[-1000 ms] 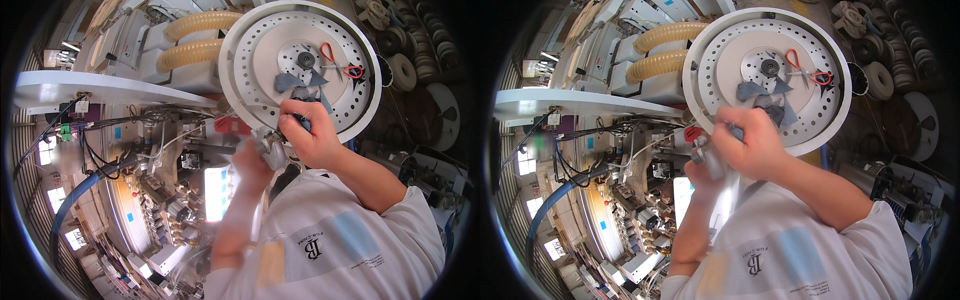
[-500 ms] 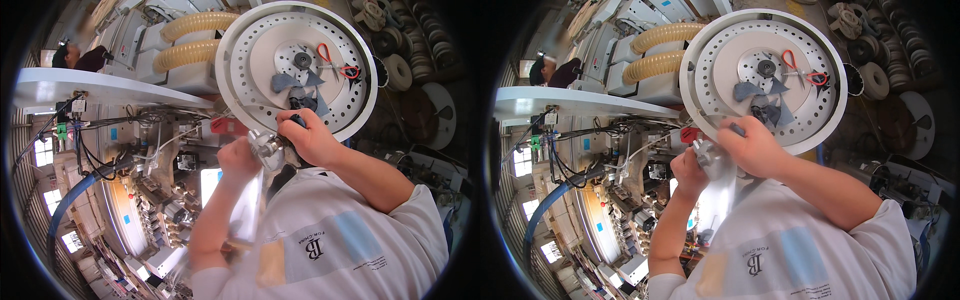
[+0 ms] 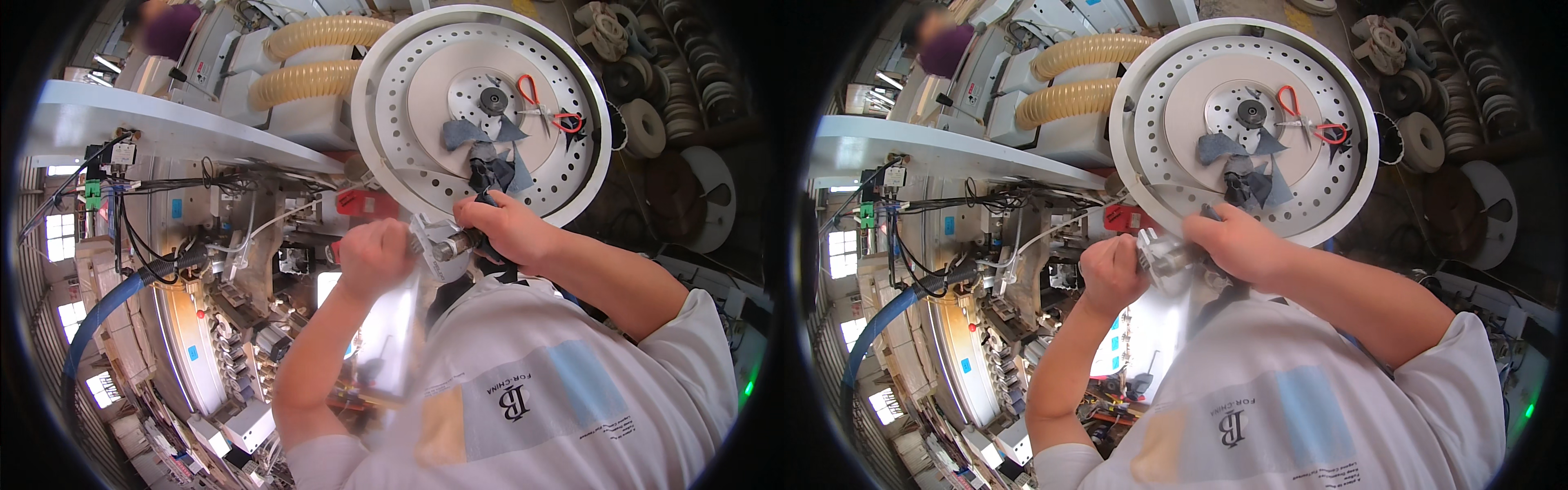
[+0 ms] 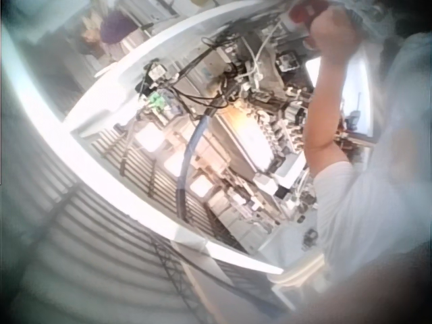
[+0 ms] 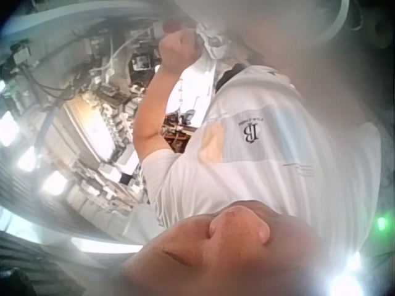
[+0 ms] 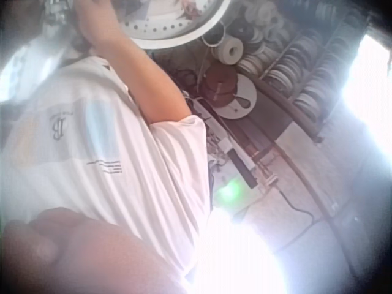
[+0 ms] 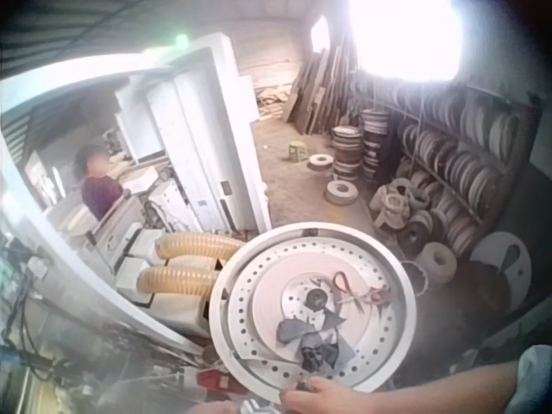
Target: The person handles small metal components by hand, cleans them with a cloth, and uses an adjustable wrench to work on a circular part of an industrial machine.
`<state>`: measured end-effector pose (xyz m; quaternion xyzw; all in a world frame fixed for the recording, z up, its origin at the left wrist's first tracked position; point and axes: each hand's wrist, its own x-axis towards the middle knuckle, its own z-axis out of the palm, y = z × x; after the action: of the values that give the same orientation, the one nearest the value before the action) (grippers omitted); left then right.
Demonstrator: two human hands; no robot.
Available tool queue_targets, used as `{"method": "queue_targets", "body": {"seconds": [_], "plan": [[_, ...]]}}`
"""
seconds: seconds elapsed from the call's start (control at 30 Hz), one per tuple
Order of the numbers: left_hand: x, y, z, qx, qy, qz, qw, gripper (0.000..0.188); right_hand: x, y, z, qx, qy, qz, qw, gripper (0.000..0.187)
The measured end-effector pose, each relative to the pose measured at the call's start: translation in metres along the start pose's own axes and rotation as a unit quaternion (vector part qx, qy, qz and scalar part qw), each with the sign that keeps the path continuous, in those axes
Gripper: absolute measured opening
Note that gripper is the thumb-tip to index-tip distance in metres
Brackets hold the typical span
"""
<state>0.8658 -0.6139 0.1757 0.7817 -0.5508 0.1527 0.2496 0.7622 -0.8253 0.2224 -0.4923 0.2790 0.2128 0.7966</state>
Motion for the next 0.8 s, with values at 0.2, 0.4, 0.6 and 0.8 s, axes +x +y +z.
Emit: {"method": "queue_targets", "body": {"seconds": [0.2, 0.4, 0.6, 0.8], "plan": [[-0.001, -0.006, -0.006, -0.027, -0.004, 0.038, 0.999, 0.023, -0.010, -0.012, 0.006, -0.038, -0.025, 0.064, 0.997, 0.024], [-0.005, -0.009, -0.011, -0.030, -0.027, 0.054, 0.998, 0.023, -0.005, -0.004, 0.002, -0.008, -0.051, 0.110, 0.993, 0.022], [-0.011, -0.012, -0.012, -0.043, -0.029, 0.068, 0.996, 0.025, -0.006, -0.003, 0.002, -0.055, -0.067, 0.152, 0.985, 0.028], [-0.014, -0.014, -0.017, -0.015, -0.042, 0.090, 0.995, 0.026, 0.002, 0.014, -0.004, -0.036, -0.093, 0.194, 0.976, 0.030]]}}
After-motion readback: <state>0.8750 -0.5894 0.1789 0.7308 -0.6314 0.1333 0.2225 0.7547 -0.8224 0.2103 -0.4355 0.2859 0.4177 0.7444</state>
